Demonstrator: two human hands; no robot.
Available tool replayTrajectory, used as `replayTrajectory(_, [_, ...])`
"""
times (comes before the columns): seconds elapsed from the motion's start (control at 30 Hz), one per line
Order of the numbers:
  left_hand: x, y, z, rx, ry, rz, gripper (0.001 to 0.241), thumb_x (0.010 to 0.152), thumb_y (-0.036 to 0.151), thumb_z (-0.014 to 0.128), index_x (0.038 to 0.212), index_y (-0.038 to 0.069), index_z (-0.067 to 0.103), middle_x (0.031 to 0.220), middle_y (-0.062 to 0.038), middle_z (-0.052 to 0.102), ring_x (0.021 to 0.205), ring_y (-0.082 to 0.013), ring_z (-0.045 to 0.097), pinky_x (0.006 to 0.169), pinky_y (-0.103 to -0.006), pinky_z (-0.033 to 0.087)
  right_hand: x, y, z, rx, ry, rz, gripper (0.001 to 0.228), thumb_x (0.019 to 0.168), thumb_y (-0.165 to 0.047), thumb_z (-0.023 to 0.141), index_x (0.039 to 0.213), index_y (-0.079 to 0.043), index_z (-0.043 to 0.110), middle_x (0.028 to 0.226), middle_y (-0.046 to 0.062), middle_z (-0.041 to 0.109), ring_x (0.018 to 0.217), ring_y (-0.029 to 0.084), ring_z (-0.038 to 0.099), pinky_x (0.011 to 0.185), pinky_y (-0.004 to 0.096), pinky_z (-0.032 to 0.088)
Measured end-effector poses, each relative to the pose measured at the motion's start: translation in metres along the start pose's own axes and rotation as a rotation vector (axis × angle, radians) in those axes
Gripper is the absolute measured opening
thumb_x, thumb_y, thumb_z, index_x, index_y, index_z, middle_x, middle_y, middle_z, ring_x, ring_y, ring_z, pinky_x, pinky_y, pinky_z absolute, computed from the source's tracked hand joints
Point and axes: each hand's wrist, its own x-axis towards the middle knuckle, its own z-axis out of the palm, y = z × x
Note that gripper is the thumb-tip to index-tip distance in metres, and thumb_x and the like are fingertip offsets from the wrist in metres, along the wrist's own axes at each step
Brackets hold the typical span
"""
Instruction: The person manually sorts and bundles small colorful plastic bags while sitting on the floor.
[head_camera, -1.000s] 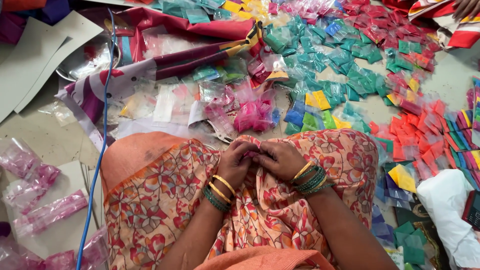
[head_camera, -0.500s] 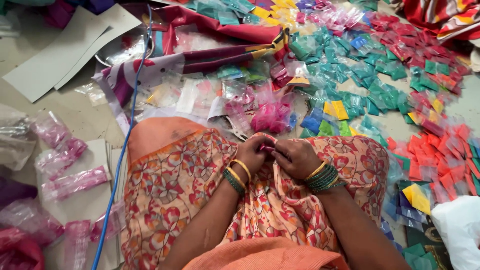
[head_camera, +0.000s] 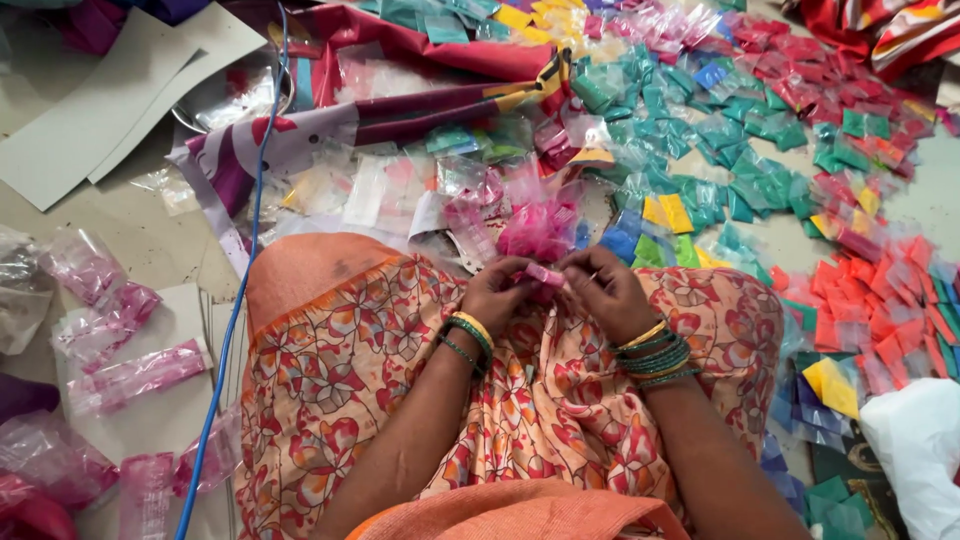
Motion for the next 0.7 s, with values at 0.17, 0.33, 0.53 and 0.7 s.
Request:
replayTrajectory(0.17, [-0.006,0.021,0.006,0.335,0.035,0.205,0.026,0.088,0.006,0.080,0.113,0.007,0.075,0.111,-0.005,0.066,0.104,-0.0175,0.068,0.092,-0.0293,0.055,0.002,-0.014,0.003,-0.269,0.009,-0.272,0.015,0.100,-0.013,0.069,0.113,-0.005,0.072,0.105,0.003,0.063,0.099,0.013,0.061,0.086,0.027,0.050])
replayTrajectory(0.33, [-0.014,0.032,0.011,0.488,0.094,0.230,0.026,0.086,0.010,0.079,0.111,0.013,0.075,0.111,-0.006,0.069,0.103,-0.0189,0.070,0.090,-0.0303,0.056,0.004,-0.013,0.012,-0.069,-0.011,0.067,0.018,0.088,-0.010,0.078,0.101,-0.004,0.068,0.095,0.001,0.062,0.085,0.009,0.060,0.075,0.026,0.051])
replayTrajectory(0.53, [-0.010,0.030,0.017,0.592,0.118,0.208,0.027,0.083,0.007,0.076,0.108,0.016,0.076,0.106,-0.007,0.070,0.100,-0.0199,0.071,0.088,-0.0315,0.057,0.002,-0.007,0.013,-0.276,0.061,-0.230,0.013,0.086,0.001,0.073,0.097,-0.003,0.067,0.096,0.003,0.065,0.089,0.010,0.065,0.080,0.027,0.054])
replayTrajectory(0.7, [-0.003,0.023,0.009,0.372,0.019,0.124,0.023,0.087,0.005,0.072,0.110,0.010,0.074,0.104,-0.005,0.070,0.096,-0.0171,0.071,0.087,-0.0302,0.057,0.005,0.002,0.011,-0.071,0.042,-0.107,0.013,0.090,0.001,0.073,0.102,-0.003,0.068,0.097,0.002,0.066,0.089,0.009,0.064,0.079,0.026,0.054])
